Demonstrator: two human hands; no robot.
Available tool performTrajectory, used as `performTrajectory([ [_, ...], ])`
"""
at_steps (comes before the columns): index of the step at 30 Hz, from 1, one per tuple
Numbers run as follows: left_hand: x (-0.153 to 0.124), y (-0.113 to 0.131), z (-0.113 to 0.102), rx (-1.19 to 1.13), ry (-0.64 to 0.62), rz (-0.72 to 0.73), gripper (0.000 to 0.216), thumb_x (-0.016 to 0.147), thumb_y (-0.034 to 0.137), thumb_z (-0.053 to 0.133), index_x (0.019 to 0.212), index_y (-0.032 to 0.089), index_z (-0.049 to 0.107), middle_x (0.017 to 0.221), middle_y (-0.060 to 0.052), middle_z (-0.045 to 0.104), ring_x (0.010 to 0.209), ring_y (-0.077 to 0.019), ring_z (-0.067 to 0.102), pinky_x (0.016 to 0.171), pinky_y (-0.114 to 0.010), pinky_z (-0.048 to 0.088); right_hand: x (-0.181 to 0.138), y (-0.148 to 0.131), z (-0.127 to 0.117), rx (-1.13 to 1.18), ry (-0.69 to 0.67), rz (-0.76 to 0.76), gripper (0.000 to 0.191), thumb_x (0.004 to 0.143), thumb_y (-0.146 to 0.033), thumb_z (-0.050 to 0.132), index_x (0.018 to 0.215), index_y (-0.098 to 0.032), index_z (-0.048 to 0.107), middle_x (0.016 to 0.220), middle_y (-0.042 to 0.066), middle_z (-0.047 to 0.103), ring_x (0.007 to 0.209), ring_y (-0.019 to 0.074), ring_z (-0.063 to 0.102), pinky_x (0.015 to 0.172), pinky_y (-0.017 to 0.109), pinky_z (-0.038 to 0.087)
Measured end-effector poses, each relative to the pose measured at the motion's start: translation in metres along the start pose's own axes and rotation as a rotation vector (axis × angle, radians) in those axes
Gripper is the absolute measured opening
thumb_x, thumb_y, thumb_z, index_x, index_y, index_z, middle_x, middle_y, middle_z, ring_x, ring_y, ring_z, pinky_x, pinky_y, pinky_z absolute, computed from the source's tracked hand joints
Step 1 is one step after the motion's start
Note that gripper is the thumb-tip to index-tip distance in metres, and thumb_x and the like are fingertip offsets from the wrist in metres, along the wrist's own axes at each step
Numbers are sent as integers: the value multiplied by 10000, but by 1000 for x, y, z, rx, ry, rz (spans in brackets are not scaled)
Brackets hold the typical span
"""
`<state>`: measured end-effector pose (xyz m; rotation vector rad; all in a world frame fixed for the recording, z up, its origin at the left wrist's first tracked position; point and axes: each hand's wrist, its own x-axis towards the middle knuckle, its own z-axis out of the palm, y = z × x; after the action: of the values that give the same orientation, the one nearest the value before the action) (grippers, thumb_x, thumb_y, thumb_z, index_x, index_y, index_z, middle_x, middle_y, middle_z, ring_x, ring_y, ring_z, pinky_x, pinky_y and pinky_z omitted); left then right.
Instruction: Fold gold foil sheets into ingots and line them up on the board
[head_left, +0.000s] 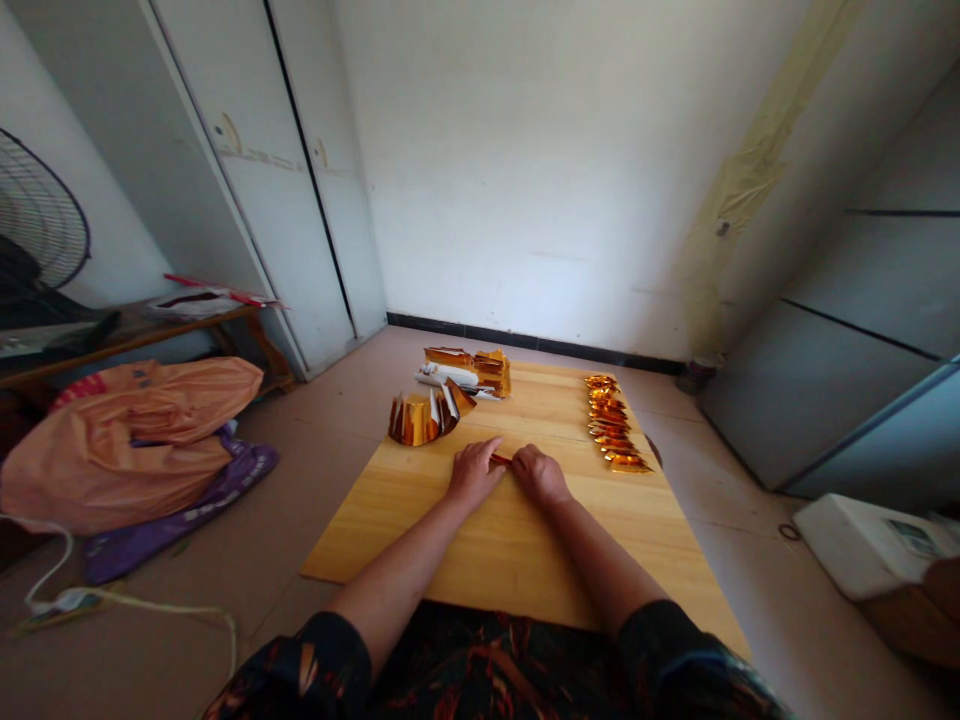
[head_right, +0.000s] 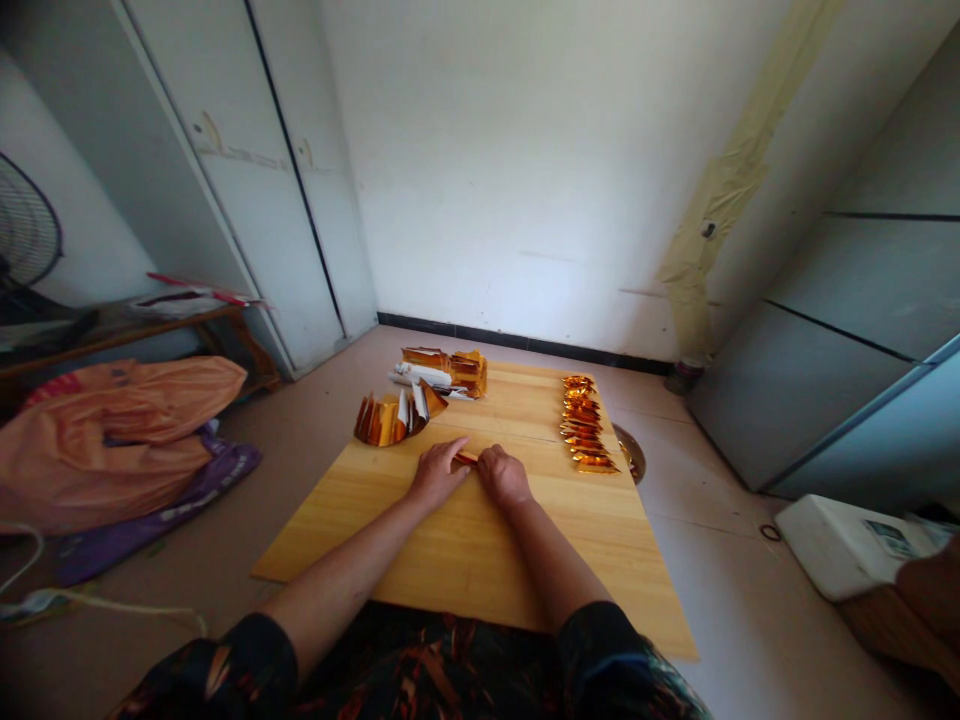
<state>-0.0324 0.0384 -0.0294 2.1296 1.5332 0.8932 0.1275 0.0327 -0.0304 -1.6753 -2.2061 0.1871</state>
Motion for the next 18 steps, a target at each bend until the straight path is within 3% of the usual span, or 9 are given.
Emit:
performTrajectory([
  [4,1,10,9,-263,142,-196,664,688,165,642,1315,189,422,1109,-69,625,988,-195,582,883,-314,451,-12,-5,3,64,104,38,210,922,-275,436,815,-198,600,829,37,606,714,121,566,621,194,378],
  [7,1,13,14,-428,93,-292,698,664,155,641,1316,200,397,898,-9,651,794,-154,611,760,-277,486,-17,-8,5,132,162,47,207,918,-247,422,812,-198,592,845,45,603,753,133,572,654,202,389],
  [12,2,10,22,-586,87,-317,618,630,75,609,1216,193,451,828,14,637,721,-123,602,702,-243,485,-19,-9,8,197,171,43,203,914,-255,412,824,-200,585,848,45,599,779,143,572,677,211,395],
  [18,3,9,25,-689,93,-252,382,588,0,561,922,179,513,866,11,629,766,-108,606,741,-231,487,-17,-6,13,217,158,81,207,916,-268,398,831,-199,574,841,44,602,769,143,566,678,218,392],
])
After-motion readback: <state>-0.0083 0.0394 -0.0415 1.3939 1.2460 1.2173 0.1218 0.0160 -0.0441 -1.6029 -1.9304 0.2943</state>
